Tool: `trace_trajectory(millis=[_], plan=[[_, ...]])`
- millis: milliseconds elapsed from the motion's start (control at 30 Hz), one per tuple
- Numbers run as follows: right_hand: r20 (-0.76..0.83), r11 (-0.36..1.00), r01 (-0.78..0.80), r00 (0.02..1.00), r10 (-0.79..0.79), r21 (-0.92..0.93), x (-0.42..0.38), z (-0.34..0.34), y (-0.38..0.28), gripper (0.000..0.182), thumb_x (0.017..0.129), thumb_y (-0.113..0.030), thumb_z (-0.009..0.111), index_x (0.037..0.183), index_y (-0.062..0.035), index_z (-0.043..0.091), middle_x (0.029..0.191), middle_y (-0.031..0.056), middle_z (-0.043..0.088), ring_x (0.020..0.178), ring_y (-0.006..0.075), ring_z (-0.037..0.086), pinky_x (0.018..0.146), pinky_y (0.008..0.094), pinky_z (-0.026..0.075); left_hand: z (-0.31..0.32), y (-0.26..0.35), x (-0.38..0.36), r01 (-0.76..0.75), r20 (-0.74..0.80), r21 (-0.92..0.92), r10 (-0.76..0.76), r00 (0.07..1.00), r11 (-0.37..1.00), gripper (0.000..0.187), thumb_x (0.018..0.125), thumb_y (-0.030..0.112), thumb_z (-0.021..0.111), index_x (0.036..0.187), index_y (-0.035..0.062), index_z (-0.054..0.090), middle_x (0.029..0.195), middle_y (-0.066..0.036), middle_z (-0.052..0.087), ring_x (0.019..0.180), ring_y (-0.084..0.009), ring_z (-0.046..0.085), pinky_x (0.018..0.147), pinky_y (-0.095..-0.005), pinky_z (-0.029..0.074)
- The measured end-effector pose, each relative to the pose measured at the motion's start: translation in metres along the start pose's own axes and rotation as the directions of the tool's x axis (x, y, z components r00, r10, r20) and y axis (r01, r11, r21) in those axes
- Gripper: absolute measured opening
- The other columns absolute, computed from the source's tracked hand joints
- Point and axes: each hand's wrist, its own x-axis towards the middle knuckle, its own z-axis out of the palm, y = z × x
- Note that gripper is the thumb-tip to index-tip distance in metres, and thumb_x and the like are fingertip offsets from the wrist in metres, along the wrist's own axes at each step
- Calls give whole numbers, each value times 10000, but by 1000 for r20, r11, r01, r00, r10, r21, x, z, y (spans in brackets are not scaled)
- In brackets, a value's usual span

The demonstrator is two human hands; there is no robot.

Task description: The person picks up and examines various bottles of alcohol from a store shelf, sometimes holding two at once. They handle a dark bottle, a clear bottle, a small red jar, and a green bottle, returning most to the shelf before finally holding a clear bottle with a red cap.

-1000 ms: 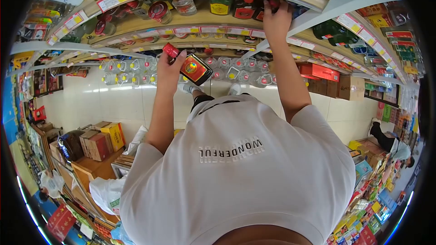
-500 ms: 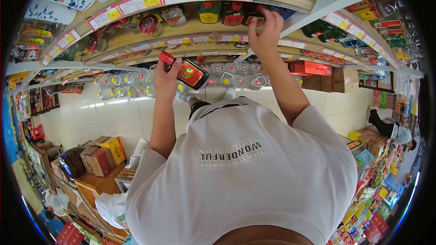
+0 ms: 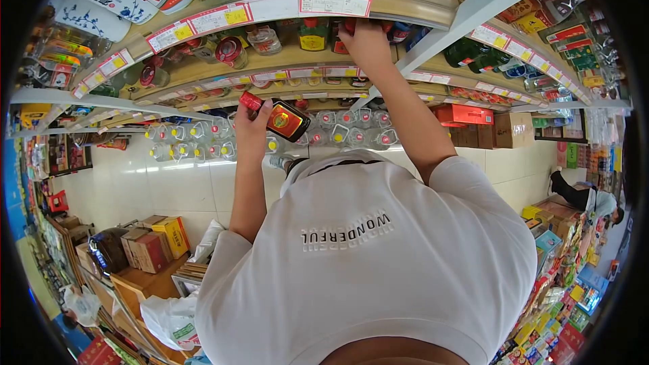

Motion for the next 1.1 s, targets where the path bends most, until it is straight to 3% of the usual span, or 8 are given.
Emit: trace_trajectory(millis=[100, 300, 400, 667, 800, 833, 933, 1100], plan=[[71, 985, -141, 988, 134, 103, -12, -4, -5, 351, 873, -346, 680, 997, -35, 577, 784, 166, 676, 693, 393, 667, 631, 478, 552, 9, 8, 0, -47, -45, -43, 45, 998, 998, 241, 930, 180, 696, 1081, 21, 595, 901, 8, 631, 801, -60, 552, 740, -234, 462], [-83, 956, -31, 995, 57, 293, -54, -37, -7, 320, 867, -284, 721, 995, -45, 552, 706, 146, 663, 645, 383, 663, 574, 457, 530, 23, 28, 15, -121, -40, 10, 122, 992, 993, 268, 921, 163, 706, 1107, 8, 592, 953, -14, 652, 852, -71, 576, 776, -241, 472], [-72, 941, -44, 995, 72, 336, -76, -84, -14, 297, 872, -256, 715, 949, -26, 543, 665, 112, 641, 592, 308, 663, 544, 415, 528, 37, 36, 24, -157, -2, 38, 157, 988, 987, 288, 913, 164, 717, 1118, 5, 591, 971, -22, 650, 877, -84, 585, 803, -248, 475], [115, 803, -289, 956, 270, 521, -134, -137, 10, 280, 857, -237, 737, 895, -9, 580, 643, 101, 631, 570, 254, 655, 560, 359, 520, 115, 49, 55, -290, 127, 26, 285, 950, 957, 303, 890, 166, 746, 1113, 8, 614, 981, -16, 648, 876, -86, 582, 801, -262, 474], [115, 796, -313, 948, 298, 519, -154, -141, 24, 272, 854, -234, 737, 904, -12, 588, 676, 114, 650, 597, 248, 669, 572, 351, 526, 152, 41, 77, -379, 204, 135, 349, 915, 915, 280, 891, 197, 747, 1069, 14, 630, 908, -14, 652, 783, -78, 566, 719, -253, 465], [99, 783, -301, 950, 296, 544, -159, -141, 27, 275, 854, -238, 736, 919, -10, 597, 690, 121, 655, 608, 258, 674, 577, 356, 530, 158, 37, 82, -354, 202, 283, 306, 931, 891, 301, 880, 236, 756, 1055, 17, 647, 914, -33, 659, 774, -87, 565, 722, -255, 461], [93, 759, -328, 937, 336, 563, -171, -133, 38, 284, 855, -245, 733, 944, -8, 605, 699, 126, 660, 613, 273, 676, 582, 361, 532, 180, 28, 89, -430, 185, 431, 389, 903, 793, 339, 862, 282, 766, 1040, 11, 666, 942, -82, 675, 825, -144, 594, 776, -295, 467], [114, 733, -378, 916, 384, 566, -181, -142, 51, 313, 858, -267, 727, 893, 18, 604, 697, 157, 651, 611, 295, 673, 569, 368, 519, 199, 20, 91, -482, 164, 483, 466, 870, 731, 417, 827, 331, 773, 1070, 5, 679, 1074, -230, 656, 1025, -387, 588, 932, -444, 440]])
